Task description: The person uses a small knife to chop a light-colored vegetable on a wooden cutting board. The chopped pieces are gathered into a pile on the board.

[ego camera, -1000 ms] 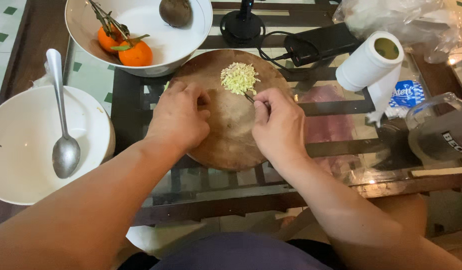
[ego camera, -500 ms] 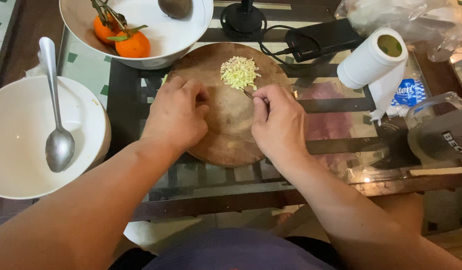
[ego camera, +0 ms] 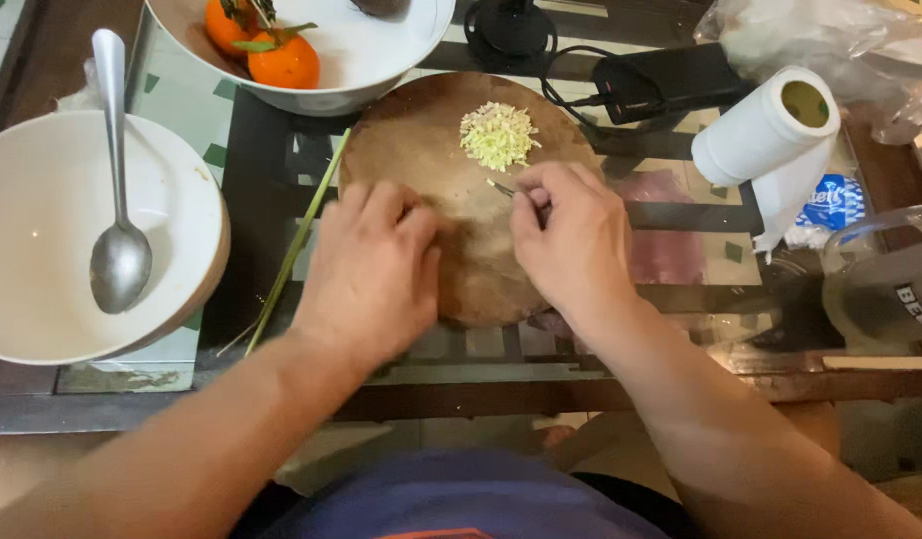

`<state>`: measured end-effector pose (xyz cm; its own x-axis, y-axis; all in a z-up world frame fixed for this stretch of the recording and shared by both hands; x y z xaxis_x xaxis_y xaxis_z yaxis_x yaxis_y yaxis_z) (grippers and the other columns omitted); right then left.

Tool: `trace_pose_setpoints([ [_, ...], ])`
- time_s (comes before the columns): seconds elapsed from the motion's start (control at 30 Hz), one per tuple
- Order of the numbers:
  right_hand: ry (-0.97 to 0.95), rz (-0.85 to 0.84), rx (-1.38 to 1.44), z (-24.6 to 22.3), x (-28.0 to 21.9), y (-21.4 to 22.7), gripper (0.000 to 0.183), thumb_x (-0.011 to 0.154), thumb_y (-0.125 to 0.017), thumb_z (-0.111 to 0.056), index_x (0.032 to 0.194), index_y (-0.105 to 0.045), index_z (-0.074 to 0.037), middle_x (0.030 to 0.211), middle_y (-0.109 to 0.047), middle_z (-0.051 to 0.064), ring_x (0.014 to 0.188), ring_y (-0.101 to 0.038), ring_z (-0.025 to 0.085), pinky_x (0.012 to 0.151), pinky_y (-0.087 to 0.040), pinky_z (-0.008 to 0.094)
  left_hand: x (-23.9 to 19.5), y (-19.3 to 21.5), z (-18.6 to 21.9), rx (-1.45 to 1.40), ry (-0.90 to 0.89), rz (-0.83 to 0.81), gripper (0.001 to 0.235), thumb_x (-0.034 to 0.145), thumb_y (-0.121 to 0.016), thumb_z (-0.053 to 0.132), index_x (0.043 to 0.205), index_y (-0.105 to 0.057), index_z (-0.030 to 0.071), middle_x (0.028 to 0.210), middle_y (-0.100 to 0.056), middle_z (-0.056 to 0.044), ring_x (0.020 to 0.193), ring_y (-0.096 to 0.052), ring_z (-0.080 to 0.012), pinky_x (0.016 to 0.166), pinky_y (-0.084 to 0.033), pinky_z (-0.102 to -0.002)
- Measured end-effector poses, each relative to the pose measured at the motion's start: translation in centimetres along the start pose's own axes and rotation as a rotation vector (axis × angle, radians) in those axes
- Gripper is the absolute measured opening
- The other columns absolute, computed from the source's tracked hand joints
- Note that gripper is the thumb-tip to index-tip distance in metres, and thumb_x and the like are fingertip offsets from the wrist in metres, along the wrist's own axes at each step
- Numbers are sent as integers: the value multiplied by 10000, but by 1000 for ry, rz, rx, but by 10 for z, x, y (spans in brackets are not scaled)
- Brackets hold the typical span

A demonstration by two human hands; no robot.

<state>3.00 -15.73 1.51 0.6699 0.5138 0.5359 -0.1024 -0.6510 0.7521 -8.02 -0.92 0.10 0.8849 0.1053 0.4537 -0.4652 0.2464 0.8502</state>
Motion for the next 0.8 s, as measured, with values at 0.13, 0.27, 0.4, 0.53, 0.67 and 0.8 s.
trace_pose_setpoints([
  [0.13,6,-72,-15,6,5,-4,26,852,-708,-120,874,-723,-123,774,-645,117,785,-694,360,670,-547,468,27,-14,-11,-17,15,-15,242,778,-722,270,985,-722,144,919,-612,-95,873,-580,-365,720,-435,-478],
  [0.27,-105,-240,-113,1,9,-1,101,939,-602,-195,935,-697,-160,877,-639,70,842,-696,343,740,-566,483,57,-33,-12,-100,74,-120,267,763,-770,270,1008,-710,183,983,-647,-105,922,-638,-386,757,-514,-497],
  [0.4,-103,-309,-183,-5,10,1,114,977,-543,-196,959,-610,-105,938,-576,157,861,-651,491,733,-529,623,75,-35,0,-129,76,-217,222,781,-741,234,997,-714,192,1004,-628,-137,926,-649,-430,770,-545,-531],
  [0.53,-105,-310,-190,-2,13,-1,105,1002,-485,-209,988,-564,-141,981,-538,109,856,-661,477,756,-546,609,89,-46,2,-81,40,-215,186,782,-684,205,956,-740,239,974,-612,-100,888,-659,-400,736,-564,-504],
  [0.67,-129,-300,-132,5,18,-5,86,1009,-475,-172,1012,-514,-95,1027,-477,168,762,-574,457,642,-431,616,95,-50,6,-62,53,-263,244,882,-555,181,1037,-743,188,993,-573,-171,923,-578,-448,651,-521,-601],
  [0.8,-64,-221,-33,12,21,-2,83,951,-561,-153,1008,-587,-99,1058,-540,136,840,-629,355,717,-487,524,99,-48,6,-110,87,-244,174,917,-560,214,953,-707,129,1020,-580,-158,965,-570,-430,653,-506,-610],
])
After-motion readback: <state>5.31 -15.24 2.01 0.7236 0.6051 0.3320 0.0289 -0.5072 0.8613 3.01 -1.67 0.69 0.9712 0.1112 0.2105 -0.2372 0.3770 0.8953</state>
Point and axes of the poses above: each hand's wrist, its own x-axis towards the middle knuckle, its own y-axis out of the back of the hand, z = x × y, the point moved 5 cm from there along x, towards the middle knuckle
